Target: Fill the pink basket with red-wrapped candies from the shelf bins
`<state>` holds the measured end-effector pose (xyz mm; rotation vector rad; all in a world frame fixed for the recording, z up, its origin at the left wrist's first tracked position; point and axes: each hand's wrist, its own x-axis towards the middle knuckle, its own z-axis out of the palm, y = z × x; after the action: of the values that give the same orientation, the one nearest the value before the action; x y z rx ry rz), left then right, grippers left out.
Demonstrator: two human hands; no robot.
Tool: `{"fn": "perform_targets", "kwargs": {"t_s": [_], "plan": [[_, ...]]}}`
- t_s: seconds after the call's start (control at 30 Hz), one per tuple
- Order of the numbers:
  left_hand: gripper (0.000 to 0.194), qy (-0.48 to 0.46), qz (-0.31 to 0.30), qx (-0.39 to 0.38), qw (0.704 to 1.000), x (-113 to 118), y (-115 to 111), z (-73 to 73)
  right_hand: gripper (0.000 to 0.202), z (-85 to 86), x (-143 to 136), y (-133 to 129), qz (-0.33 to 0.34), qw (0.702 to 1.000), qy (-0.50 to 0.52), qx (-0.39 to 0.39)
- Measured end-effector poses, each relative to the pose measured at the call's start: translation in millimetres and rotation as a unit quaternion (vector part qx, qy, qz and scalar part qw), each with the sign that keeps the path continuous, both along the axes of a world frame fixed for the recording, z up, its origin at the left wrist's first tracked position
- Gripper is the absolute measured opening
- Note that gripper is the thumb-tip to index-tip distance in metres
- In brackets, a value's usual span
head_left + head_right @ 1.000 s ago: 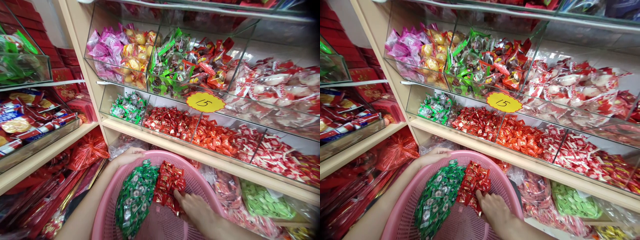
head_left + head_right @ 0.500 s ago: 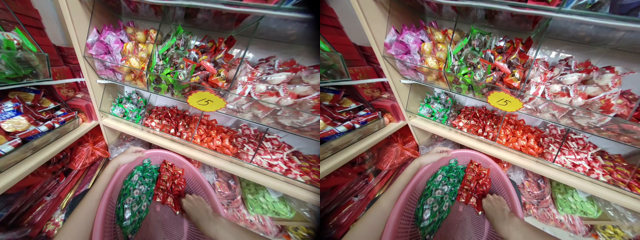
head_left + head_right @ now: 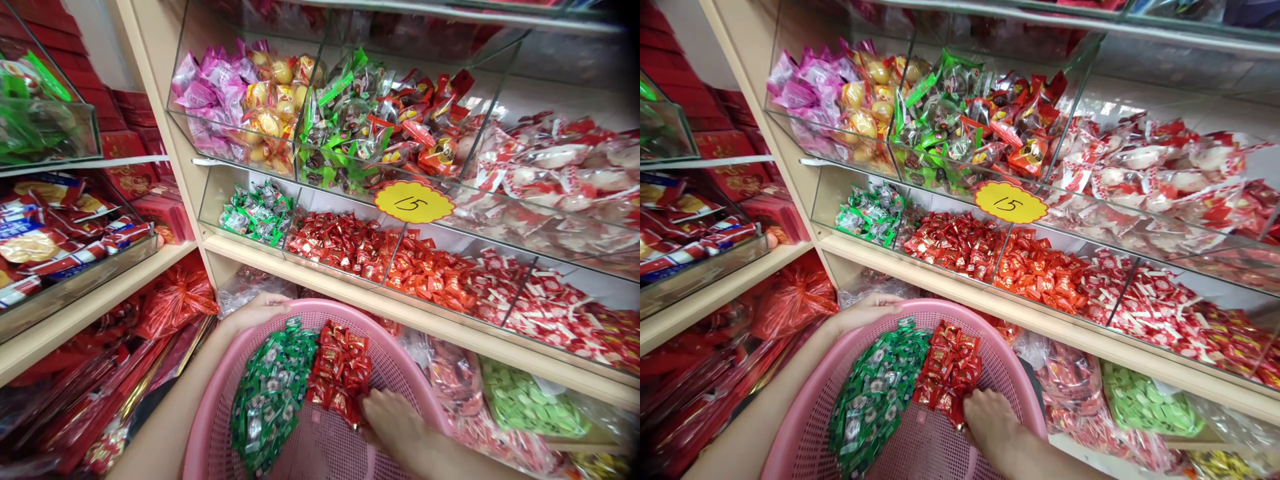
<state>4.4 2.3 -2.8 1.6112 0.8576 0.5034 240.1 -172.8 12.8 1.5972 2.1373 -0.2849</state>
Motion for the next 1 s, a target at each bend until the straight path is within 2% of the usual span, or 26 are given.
{"fn": "perform_targets", "kwargs": {"t_s": [0.13,0.3,0.57,0.73,0.87,1.0], "plan": [[0.042,-0.007,0.0,-0.008,1.0,-0.9,-1.3,1.1,0.014,9.6,-1.4,1.4,0.001,1.0,-0.015,0.002],[0.043,-0.004,0.001,-0.018,1.0,-0.3,-3.9,5.4,0.016,20.3,-5.5,6.1,0.034,0.998,0.019,0.051],[0.042,-0.007,0.007,-0.023,1.0,1.3,-5.2,8.5,0.014,5.3,-27.1,14.6,0.053,0.995,0.007,0.084],[0.043,-0.011,0.012,-0.027,0.999,2.0,-5.0,8.7,0.018,8.2,-26.4,15.4,0.033,0.995,-0.009,0.093],[0.044,-0.006,0.009,-0.027,1.0,1.4,-3.4,4.0,0.024,10.4,-28.5,13.4,0.038,0.996,-0.012,0.078],[0.042,-0.008,0.009,-0.027,1.0,0.3,-1.9,0.2,0.014,3.3,-30.3,14.9,0.052,0.997,0.005,0.049]]}}
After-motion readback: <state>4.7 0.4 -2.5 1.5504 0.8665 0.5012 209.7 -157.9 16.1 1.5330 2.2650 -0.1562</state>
